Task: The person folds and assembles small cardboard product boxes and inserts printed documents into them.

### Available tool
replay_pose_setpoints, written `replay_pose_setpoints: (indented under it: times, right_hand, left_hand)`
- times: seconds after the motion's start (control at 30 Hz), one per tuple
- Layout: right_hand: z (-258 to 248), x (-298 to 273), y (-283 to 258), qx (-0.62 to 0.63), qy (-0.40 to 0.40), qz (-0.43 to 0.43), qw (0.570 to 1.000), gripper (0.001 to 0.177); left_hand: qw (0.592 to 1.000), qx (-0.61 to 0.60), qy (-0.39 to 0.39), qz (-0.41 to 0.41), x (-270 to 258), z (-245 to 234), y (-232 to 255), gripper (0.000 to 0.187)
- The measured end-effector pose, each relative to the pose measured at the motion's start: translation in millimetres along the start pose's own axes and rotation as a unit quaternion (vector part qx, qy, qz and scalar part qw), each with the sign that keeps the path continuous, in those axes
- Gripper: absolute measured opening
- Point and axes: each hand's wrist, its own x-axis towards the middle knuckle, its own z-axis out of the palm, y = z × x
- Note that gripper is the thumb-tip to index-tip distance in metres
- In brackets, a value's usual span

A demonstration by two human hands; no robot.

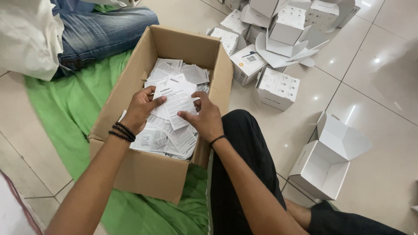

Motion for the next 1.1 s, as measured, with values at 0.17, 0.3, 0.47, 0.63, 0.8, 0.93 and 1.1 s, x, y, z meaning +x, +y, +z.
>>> replay_pose_setpoints:
  times: [0.17,0.3,0.47,0.63,0.8,0.93,1.1]
  right_hand:
    - [24,5,30,0.096,0.048,0.097,0.989,0.050]
    - [30,5,59,0.320,0.065,0.101,0.940,0.019]
    - [36,1,73,0.330,0.068,0.061,0.940,0.017]
    - [37,-6,76,0.312,0.104,-0.037,0.944,0.032]
    - [41,-6,81,0.294,0.106,-0.085,0.946,0.031]
    - [40,-10,85,0.275,0.072,0.084,0.955,0.033]
    - [29,-13,55,0.273,0.151,0.011,0.950,0.042]
  left_hand:
    - [0.998,-0.051,0.009,-0.017,-11,1,-8,0.036]
    - [0.998,-0.046,0.037,0.029,-5,-6,-24,0.038]
    - [0.993,0.001,0.110,0.030,-3,-7,-22,0.041]
    - [0.982,0.076,0.158,0.065,-10,-2,-18,0.059]
    - [0.963,0.208,0.148,0.092,-9,-4,-19,0.067]
    - [0.972,0.183,0.123,0.085,-10,1,-17,0.067]
    - [0.976,0.159,0.109,0.103,-11,8,-13,0.065]
